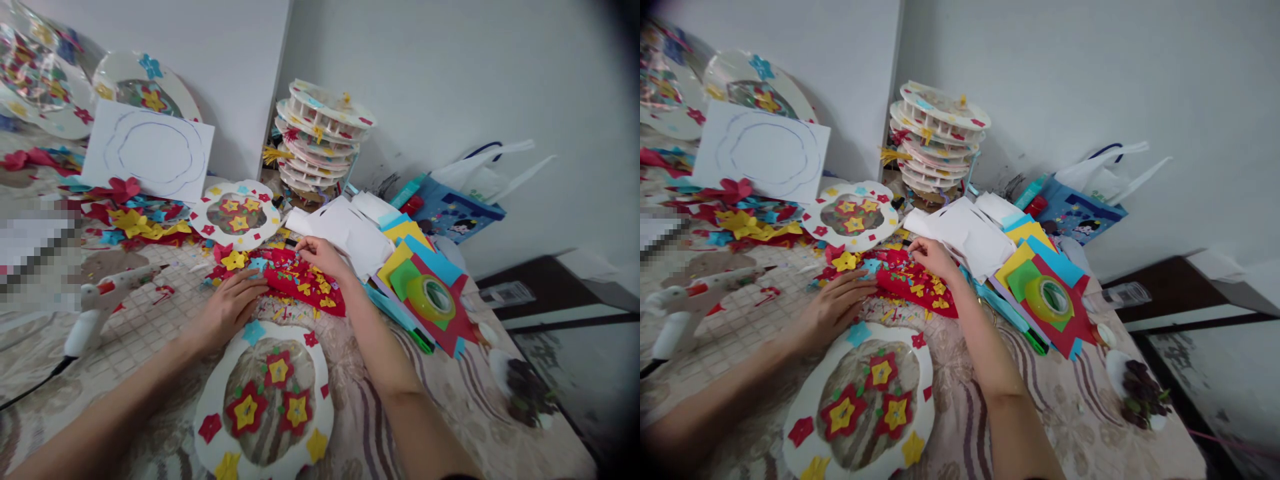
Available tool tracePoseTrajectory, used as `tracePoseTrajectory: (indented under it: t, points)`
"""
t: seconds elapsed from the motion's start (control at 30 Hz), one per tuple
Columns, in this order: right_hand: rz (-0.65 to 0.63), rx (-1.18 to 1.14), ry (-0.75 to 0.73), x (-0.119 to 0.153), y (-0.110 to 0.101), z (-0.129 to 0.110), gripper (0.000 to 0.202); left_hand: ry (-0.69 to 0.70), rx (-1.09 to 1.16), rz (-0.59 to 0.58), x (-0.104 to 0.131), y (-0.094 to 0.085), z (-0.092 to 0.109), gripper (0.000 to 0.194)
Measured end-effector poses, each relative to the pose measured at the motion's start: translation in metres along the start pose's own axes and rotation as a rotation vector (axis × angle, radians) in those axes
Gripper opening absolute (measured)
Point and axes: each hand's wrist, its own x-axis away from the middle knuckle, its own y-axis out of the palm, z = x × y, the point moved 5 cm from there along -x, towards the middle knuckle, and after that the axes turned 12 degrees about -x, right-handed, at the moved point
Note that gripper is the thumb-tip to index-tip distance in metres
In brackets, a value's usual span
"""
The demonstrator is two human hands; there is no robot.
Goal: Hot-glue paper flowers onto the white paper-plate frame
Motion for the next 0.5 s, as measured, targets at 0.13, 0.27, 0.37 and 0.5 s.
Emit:
tracePoseTrajectory:
  t: [0.13,0.27,0.37,0.5]
  points:
    - [-0.009,-0.024,-0.005,0.0009,0.0005,-0.0013,0.016,-0.006,0.002,-0.019,0.0007,0.0018,-0.0010,0.030]
    - [0.033,0.071,-0.040,0.0012,-0.0033,-0.0008,0.017,-0.002,0.010,-0.015,0.0002,0.0005,-0.0002,0.030]
    - [0.076,0.197,-0.055,0.0019,-0.0068,0.0008,0.016,0.005,0.005,-0.007,-0.0004,-0.0005,0.0007,0.030]
    - [-0.051,0.202,0.030,0.0028,0.0000,0.0083,0.021,0.005,-0.003,-0.008,-0.0013,-0.0006,0.0013,0.029]
